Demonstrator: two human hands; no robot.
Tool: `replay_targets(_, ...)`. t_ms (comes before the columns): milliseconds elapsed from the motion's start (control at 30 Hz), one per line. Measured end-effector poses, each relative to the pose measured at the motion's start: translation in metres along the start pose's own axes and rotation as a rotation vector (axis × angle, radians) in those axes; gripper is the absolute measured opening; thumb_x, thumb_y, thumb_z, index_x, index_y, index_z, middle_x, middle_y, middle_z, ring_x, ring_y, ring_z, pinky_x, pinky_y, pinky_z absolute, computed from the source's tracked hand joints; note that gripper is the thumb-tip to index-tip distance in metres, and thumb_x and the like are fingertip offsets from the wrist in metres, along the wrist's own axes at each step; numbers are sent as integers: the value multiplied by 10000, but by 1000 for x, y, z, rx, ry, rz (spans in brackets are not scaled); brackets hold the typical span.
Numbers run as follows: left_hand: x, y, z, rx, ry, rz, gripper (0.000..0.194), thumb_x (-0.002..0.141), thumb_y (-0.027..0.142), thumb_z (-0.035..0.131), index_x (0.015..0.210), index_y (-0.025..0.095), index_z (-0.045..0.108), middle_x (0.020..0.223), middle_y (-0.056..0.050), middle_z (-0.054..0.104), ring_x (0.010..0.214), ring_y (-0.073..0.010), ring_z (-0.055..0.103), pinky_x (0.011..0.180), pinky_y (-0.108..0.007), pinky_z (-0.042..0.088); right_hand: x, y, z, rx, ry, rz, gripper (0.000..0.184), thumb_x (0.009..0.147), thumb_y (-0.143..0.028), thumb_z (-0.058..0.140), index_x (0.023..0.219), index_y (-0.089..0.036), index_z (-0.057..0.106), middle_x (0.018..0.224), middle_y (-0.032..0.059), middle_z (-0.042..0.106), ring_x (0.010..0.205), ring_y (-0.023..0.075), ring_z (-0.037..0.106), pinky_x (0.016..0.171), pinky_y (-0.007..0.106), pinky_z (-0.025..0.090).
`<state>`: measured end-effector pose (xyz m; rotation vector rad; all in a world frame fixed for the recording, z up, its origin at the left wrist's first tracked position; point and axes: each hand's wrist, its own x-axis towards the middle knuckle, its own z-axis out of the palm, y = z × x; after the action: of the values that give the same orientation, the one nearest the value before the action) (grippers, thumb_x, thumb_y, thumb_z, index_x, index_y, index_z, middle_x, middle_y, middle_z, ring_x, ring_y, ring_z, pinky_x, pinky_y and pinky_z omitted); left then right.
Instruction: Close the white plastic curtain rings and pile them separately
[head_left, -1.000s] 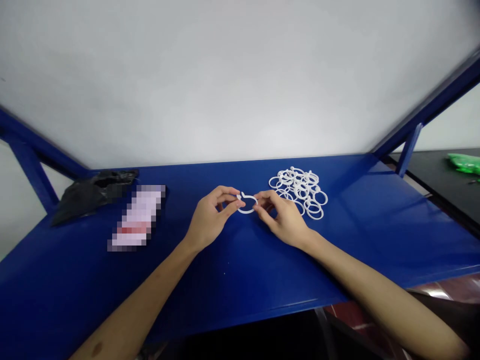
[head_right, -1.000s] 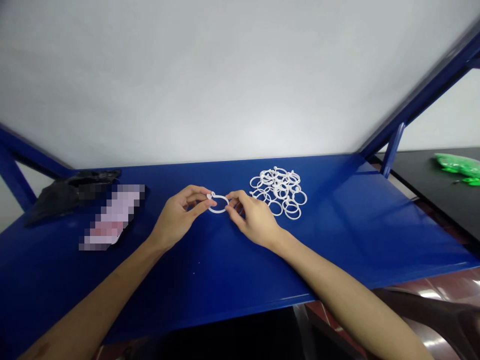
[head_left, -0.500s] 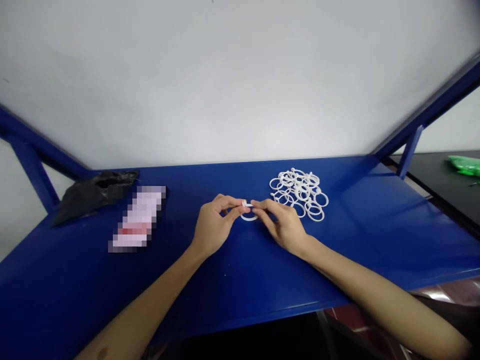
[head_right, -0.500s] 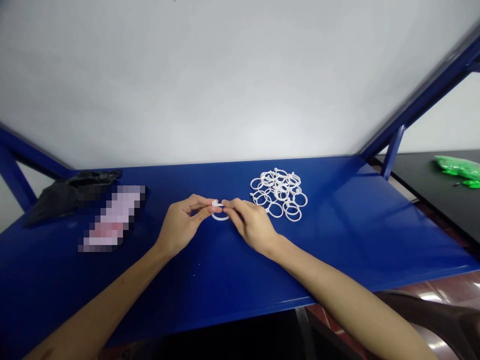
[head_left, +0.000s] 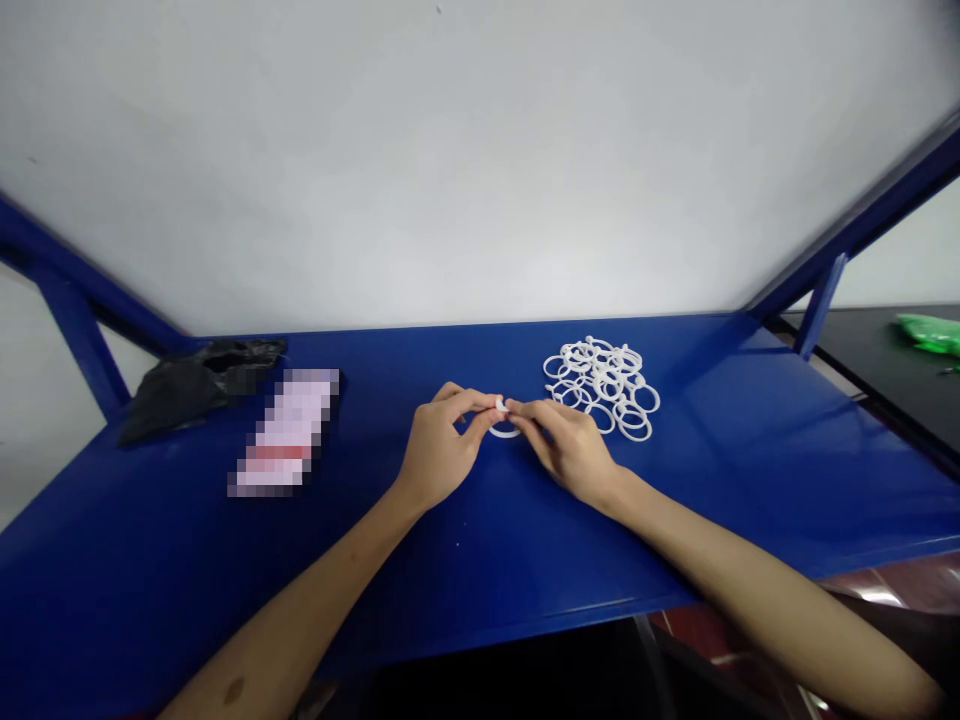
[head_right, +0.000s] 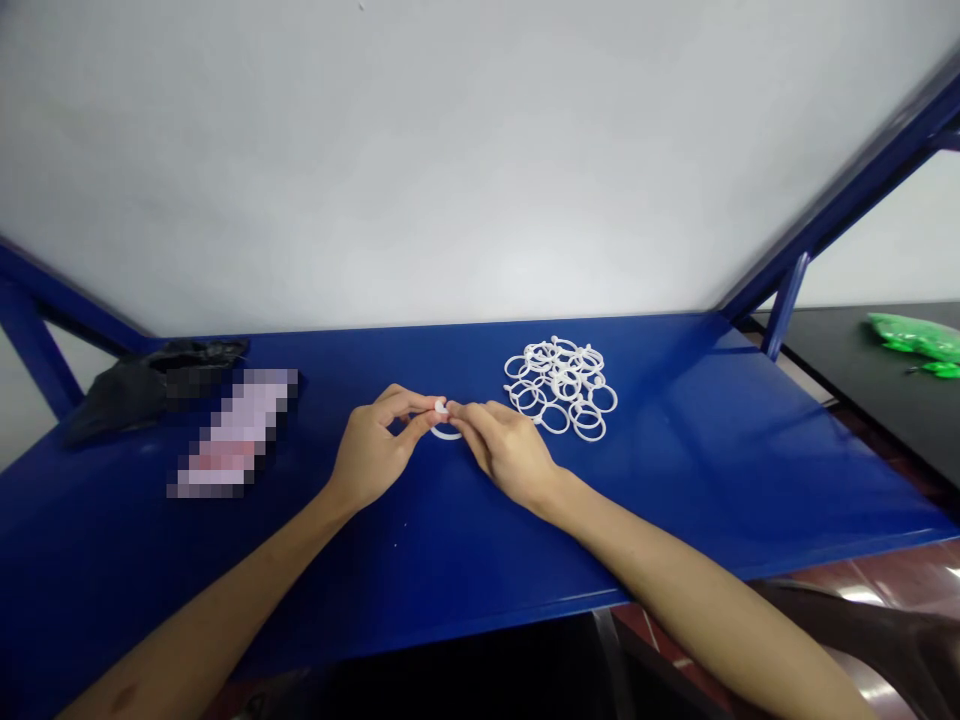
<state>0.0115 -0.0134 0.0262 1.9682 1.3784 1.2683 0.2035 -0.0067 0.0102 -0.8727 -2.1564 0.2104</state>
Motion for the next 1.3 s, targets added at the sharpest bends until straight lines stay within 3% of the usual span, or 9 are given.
replay_targets(300,0,-10,6,289,44,309,94,920,221,639,987,202,702,894,-26,758,864,-187,625,795,-354,542,1,9,-3,-21,-60,46,196,1035,-249,475,1125,-197,641,1012,78,759,859,178,724,758,308,597)
replay_targets(533,0,-12,5,396,4,343,156,950,246,597,1057,180,689,922,-33,763,882,-204,600,820,-372,519,2,10,-3,-12,-54,78,192,1030,-261,493,1117,-208,655,1058,63,761,897,178,731,782,311,597)
replay_targets(733,2,-18,4,480,-89,259,233,977,319,559,1119,195,696,1018,-43,763,989,-225,617,905,-403,508,12,12,-19,-229,3,45,245,1026,-282,480,1046,-199,710,950,71,719,773,163,676,669,292,550)
replay_targets(867,5,-28,1,605,-197,124,352,986,390,530,1233,174,657,1211,-89,711,1180,-270,579,1003,-450,478,19,31,-41,-525,95,181,273,1015,-296,480,1003,-194,733,932,92,688,781,199,640,589,307,480)
replay_targets(967,8,-34,-1,699,-258,39,450,987,445,508,1296,139,622,1341,-130,639,1291,-311,516,1087,-491,428,18,50,-55,-670,91,289,240,994,-292,514,1031,-190,728,923,99,690,851,239,619,600,318,449)
replay_targets(1100,8,-37,-2,760,-316,-18,516,983,481,494,1328,113,606,1410,-153,584,1336,-337,483,1152,-514,371,16,63,-64,-701,55,392,216,987,-298,524,1004,-202,716,934,94,697,884,241,588,623,312,419)
replay_targets(1300,7,-35,-2,775,-337,-24,524,982,496,483,1321,120,616,1423,-150,572,1344,-343,484,1184,-526,331,15,63,-62,-709,-4,415,226,988,-294,509,1014,-204,715,940,94,702,886,243,567,615,311,398)
